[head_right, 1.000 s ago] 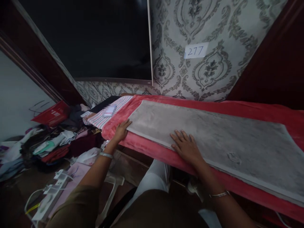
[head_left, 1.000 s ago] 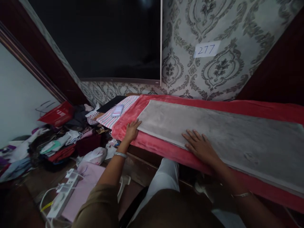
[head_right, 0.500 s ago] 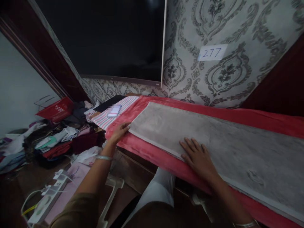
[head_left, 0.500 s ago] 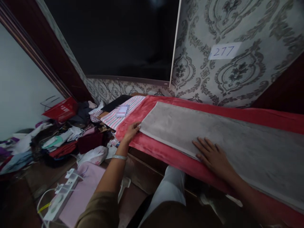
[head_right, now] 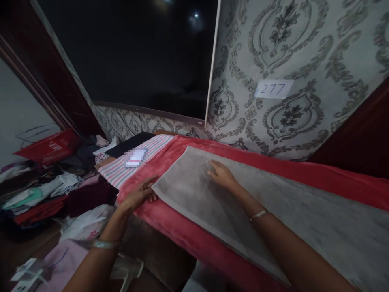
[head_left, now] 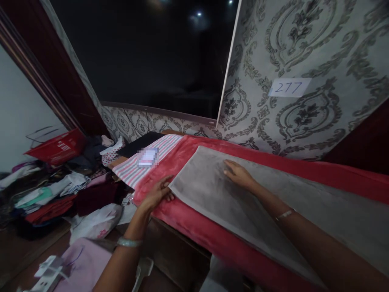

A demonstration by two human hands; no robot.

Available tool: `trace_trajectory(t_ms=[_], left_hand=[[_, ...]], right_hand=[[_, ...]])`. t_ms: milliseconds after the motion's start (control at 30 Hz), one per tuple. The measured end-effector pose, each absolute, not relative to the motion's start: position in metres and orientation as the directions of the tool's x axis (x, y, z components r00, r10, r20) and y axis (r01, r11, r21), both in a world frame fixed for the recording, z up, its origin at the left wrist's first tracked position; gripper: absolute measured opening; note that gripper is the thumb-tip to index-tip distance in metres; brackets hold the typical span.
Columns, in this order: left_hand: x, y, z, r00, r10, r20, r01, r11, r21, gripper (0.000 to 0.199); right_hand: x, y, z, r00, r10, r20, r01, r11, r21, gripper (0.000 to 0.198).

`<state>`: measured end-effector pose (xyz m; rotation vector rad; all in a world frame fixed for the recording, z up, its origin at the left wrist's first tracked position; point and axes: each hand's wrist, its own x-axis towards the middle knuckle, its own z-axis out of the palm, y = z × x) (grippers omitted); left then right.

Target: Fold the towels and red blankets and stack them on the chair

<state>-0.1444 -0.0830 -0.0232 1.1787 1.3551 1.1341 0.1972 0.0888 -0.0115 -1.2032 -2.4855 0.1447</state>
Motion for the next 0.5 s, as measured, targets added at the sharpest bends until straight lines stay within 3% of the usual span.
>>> trace_trajectory(t_ms=[200,500], left_hand=[[-0.129,-0.083,-0.030,-0.233,0.972,-0.040,0.086,0.061,0.994,0.073],[-0.121,-0.086,-0.032,-0.254,0.967,-0.021,0.061,0.038,0.997,0.069]], right_hand=[[0.140,0.152,0.003,-0.400,0.877,0.267,0.853,0.463,-0.242,0.049],[0.100,0.200,-0.008,-0.415,0.888,0.200,0.856,0.456,-0.246,0.038]])
